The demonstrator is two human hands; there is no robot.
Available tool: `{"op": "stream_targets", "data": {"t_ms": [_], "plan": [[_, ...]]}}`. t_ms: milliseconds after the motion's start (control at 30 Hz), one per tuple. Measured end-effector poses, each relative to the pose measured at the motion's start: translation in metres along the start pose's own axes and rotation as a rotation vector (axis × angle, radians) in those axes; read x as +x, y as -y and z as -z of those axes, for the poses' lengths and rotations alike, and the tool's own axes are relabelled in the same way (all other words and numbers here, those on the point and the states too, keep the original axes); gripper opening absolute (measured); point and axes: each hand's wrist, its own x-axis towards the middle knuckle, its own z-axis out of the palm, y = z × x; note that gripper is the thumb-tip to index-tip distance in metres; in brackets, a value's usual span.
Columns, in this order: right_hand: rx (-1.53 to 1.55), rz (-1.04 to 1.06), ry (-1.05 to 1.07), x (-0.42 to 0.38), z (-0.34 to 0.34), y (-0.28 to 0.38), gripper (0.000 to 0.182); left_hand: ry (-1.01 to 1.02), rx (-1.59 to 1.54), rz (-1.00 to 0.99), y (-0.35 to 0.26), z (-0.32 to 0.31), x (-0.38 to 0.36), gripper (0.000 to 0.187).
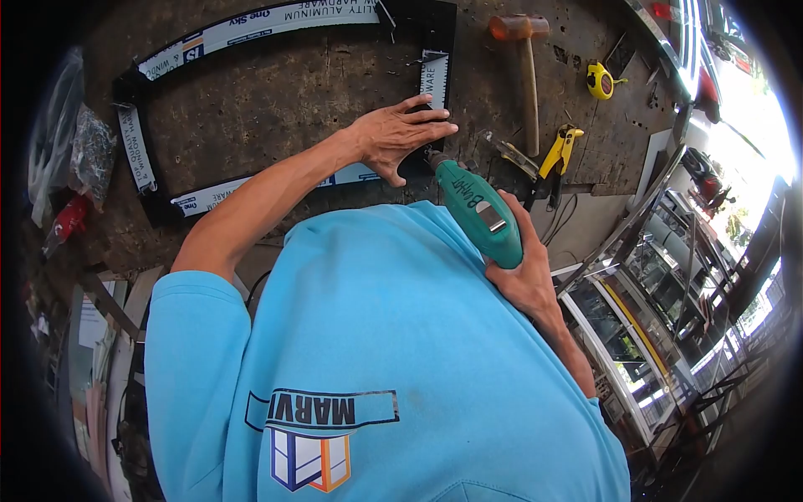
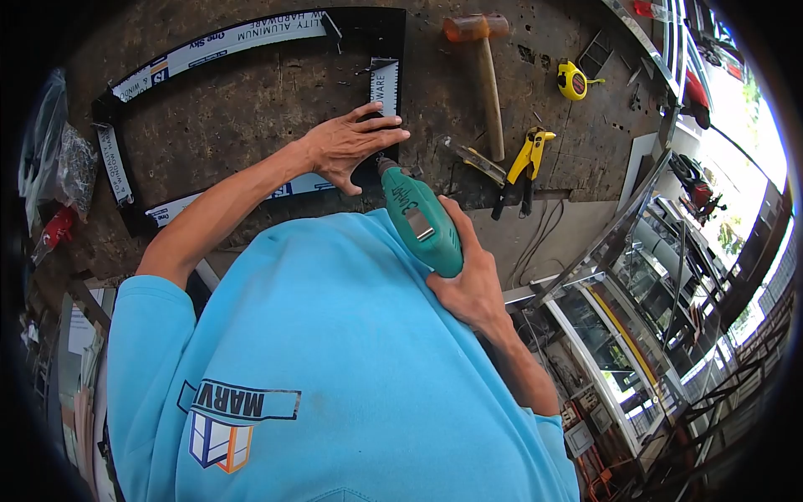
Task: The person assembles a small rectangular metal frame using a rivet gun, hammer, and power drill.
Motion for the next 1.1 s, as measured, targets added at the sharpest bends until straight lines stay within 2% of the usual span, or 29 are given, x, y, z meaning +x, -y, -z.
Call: {"op": "stream_targets", "data": {"t_ms": [200,267,400,867,1100], "plan": [[-0.104,-0.070,0.069,0.001,-0.009,0.013,0.088,-0.013,-0.018,-0.003,0.001,0.000,0.000,0.120],[-0.430,0.034,0.156,-0.001,-0.017,0.019,0.089,-0.021,-0.031,0.003,0.000,-0.002,0.000,0.119],[-0.278,-0.128,0.175,0.007,-0.009,0.038,0.088,-0.037,-0.051,-0.017,0.001,-0.002,0.001,0.120],[-0.055,-0.173,0.175,0.019,0.007,0.031,0.087,0.075,-0.090,0.023,0.002,0.003,0.005,0.116],[-0.004,-0.148,0.182,0.026,0.009,0.020,0.088,0.053,-0.092,0.030,0.003,-0.001,0.005,0.116]]}}
